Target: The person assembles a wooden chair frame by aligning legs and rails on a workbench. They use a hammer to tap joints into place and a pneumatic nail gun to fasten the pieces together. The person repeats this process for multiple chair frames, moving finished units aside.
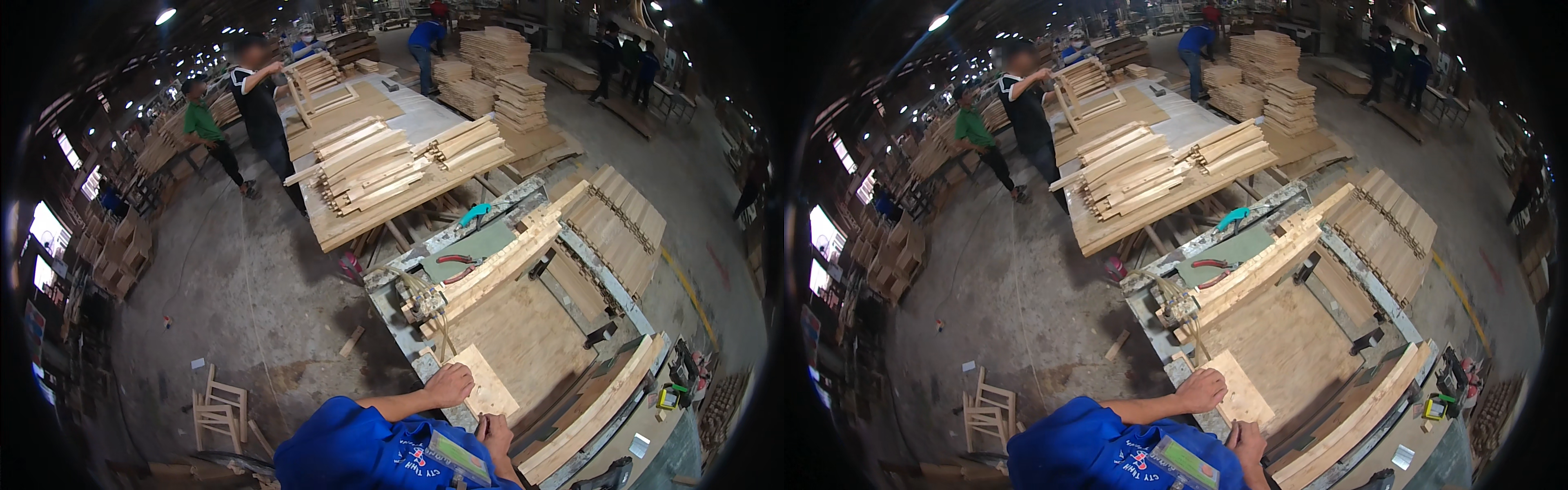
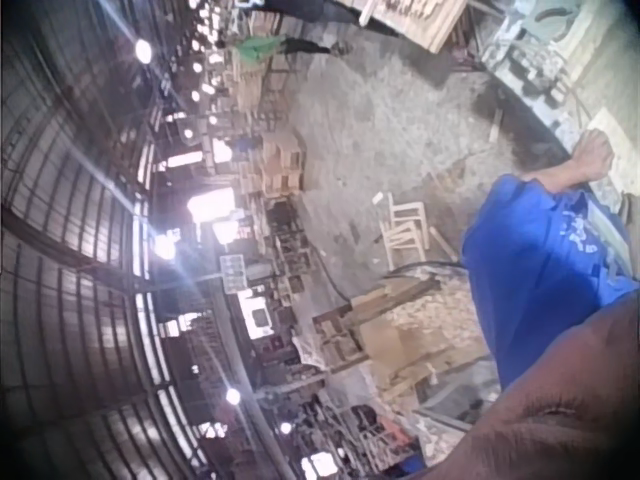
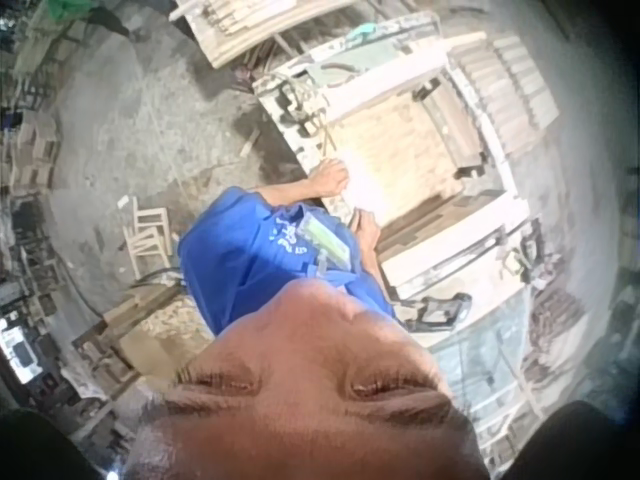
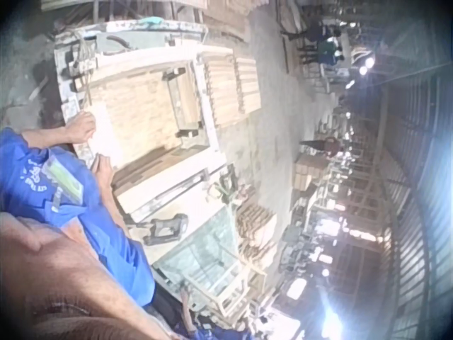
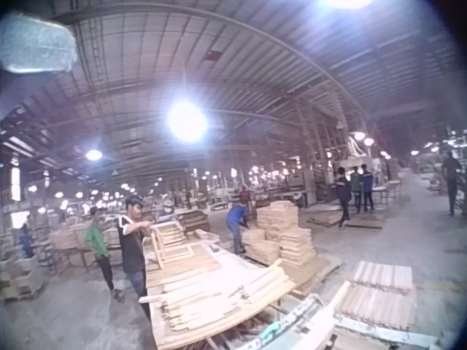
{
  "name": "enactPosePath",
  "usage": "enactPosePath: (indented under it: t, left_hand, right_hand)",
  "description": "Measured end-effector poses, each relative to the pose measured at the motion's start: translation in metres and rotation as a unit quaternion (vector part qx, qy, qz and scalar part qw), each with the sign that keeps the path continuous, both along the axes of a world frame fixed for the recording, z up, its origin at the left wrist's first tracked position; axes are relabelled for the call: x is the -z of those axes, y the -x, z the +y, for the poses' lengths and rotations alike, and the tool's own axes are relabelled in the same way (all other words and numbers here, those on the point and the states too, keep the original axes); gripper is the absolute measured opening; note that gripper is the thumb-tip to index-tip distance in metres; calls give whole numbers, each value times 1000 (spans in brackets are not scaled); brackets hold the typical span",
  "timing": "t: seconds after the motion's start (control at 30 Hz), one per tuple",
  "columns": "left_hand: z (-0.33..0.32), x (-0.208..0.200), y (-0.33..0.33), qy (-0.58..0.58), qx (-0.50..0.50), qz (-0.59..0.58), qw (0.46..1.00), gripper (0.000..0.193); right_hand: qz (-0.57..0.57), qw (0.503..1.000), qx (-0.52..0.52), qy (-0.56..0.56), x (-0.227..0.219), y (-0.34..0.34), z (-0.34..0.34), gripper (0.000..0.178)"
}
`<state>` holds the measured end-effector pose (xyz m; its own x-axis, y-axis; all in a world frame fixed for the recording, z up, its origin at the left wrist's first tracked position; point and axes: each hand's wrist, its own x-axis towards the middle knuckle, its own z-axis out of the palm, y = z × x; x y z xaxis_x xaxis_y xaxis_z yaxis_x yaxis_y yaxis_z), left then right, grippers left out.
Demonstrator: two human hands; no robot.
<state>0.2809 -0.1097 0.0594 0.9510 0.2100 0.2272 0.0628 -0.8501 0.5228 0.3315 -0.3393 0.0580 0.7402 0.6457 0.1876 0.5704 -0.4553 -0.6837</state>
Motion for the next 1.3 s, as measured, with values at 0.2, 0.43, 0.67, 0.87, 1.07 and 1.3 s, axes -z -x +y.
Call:
enactPosePath:
  t: [0.2,0.43,0.67,0.87,1.07,1.3]
  left_hand:
    - [7,3,9,-20,4,-14,1000,18]
    - [-1,18,26,-10,-40,-23,999,21]
    - [-3,8,67,50,-90,-183,978,21]
    - [32,13,198,50,-205,-163,964,12]
    - [88,20,371,111,-307,300,896,22]
    - [92,43,492,213,-412,457,759,36]
  right_hand:
    - [15,1000,-18,21,7,4,6,9]
    - [-19,989,-109,100,44,-6,-7,15]
    - [-43,987,-155,21,51,-12,4,6]
    - [-122,983,-85,105,7,40,49,26]
    - [-73,966,-78,236,3,54,69,39]
    - [-206,970,31,123,17,68,92,27]
